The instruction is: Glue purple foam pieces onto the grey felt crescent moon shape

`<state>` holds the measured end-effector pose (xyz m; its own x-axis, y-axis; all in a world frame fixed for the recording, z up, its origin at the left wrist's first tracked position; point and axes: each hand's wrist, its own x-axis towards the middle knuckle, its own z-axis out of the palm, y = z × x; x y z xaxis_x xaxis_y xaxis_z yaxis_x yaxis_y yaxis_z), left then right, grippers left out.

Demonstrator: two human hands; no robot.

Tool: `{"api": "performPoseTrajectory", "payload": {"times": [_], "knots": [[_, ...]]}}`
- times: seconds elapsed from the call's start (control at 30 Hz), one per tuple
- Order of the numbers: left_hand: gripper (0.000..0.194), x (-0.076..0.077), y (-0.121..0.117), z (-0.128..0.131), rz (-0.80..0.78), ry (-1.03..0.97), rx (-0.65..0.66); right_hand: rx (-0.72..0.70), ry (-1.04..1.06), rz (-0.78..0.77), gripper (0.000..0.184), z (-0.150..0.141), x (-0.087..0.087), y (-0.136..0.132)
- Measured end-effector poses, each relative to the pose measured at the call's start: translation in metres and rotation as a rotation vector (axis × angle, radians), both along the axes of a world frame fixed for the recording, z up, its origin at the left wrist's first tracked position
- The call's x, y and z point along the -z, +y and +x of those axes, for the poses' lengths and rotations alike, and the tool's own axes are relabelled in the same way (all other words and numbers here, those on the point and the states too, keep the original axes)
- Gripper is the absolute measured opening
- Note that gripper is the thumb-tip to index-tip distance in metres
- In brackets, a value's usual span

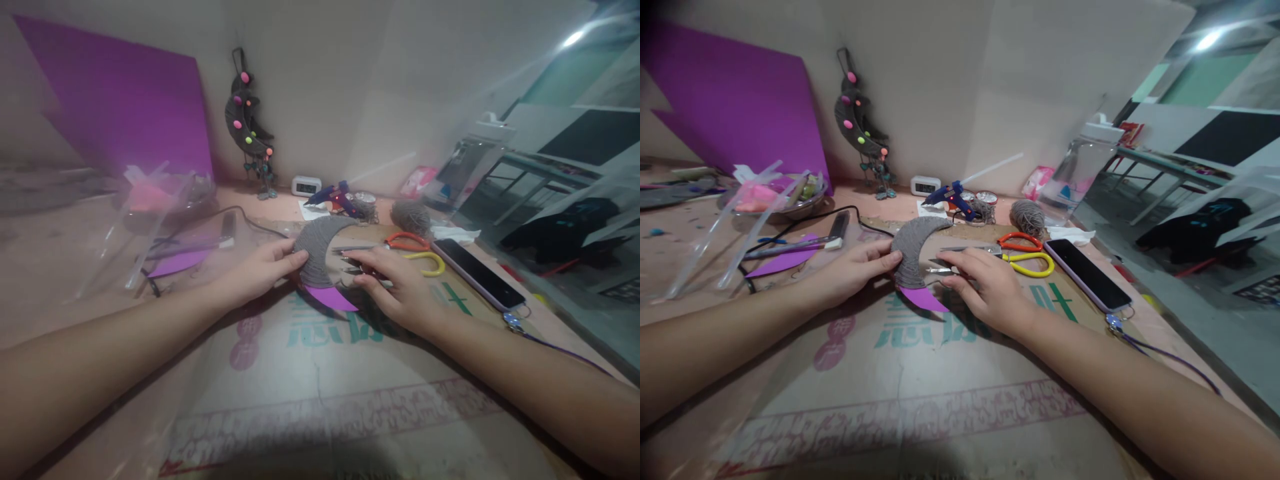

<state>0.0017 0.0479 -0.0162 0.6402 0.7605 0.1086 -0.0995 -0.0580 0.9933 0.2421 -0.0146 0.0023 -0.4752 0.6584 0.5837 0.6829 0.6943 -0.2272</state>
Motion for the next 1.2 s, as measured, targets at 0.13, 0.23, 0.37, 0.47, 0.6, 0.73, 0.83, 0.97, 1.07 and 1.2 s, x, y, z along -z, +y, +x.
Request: {"api": "performPoseTrajectory", "payload": {"times": [0.13, 0.23, 0.37, 0.47, 0.6, 0.73, 0.83, 0.97, 1.07, 1.2], "knots": [[0.034, 0.0, 0.0, 0.001, -0.006, 0.021, -0.001, 0.0, -0.084, 0.02, 0.031, -0.002, 0.001, 0.001], [0.032, -0.001, -0.002, 0.003, -0.015, 0.023, 0.004, 0.001, -0.147, 0.047, 0.031, -0.005, 0.0, 0.001], [0.029, -0.003, -0.005, 0.005, -0.041, 0.013, -0.017, 0.012, -0.194, 0.065, 0.031, -0.008, -0.002, 0.0], [0.027, -0.003, -0.007, 0.005, -0.053, -0.002, -0.019, 0.002, -0.215, 0.075, 0.03, -0.01, -0.001, 0.001], [0.026, -0.003, -0.007, 0.005, -0.05, 0.008, -0.031, -0.005, -0.229, 0.09, 0.03, -0.011, -0.001, 0.001], [0.027, -0.004, -0.007, 0.005, -0.031, 0.024, -0.03, -0.004, -0.225, 0.094, 0.029, -0.011, -0.001, 0.001], [0.027, -0.005, -0.007, 0.005, -0.018, 0.041, -0.038, -0.011, -0.218, 0.088, 0.028, -0.011, -0.001, 0.002], [0.026, -0.004, -0.006, 0.005, -0.03, 0.047, -0.031, -0.005, -0.218, 0.086, 0.026, -0.01, 0.002, 0.003], [0.028, -0.003, -0.004, 0.005, -0.004, 0.057, -0.02, -0.011, -0.198, 0.107, 0.025, -0.01, 0.002, 0.004], [0.031, -0.002, -0.002, 0.004, 0.026, 0.077, -0.012, -0.021, -0.172, 0.11, 0.026, -0.009, 0.0, 0.002]]}}
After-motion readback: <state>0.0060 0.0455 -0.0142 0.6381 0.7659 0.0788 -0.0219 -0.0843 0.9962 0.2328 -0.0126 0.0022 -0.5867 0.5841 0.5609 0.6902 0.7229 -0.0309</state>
